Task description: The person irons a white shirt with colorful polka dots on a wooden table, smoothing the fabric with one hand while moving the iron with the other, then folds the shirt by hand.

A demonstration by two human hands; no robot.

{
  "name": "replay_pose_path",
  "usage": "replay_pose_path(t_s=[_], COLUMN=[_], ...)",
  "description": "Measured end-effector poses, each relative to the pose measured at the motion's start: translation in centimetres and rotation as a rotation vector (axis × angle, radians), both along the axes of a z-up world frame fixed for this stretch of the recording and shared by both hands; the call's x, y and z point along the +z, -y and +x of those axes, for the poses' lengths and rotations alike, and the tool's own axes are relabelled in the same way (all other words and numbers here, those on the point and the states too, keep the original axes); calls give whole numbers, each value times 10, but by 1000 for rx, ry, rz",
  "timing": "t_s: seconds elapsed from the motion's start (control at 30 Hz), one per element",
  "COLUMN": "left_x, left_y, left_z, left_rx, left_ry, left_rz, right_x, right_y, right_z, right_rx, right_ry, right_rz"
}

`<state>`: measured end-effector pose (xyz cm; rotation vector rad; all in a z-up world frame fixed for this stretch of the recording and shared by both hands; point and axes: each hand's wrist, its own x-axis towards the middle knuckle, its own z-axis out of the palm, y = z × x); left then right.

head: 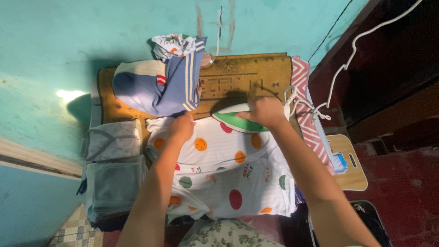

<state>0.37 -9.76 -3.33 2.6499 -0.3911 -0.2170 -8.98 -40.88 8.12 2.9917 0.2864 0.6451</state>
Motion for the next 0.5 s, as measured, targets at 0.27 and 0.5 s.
replay_pose_path(t_s=[0.27,0.5], left_x=[21,85], left_y=[3,-1], left_z=[-45,-98], left_rx=[-32,-143], left_ry=[300,258], left_rz=[-51,-221], right_x=[5,3], right_y=[40,22], right_z=[27,24], right_rx=[-152,31], right_ry=[-45,148], right_rz=[-2,-76])
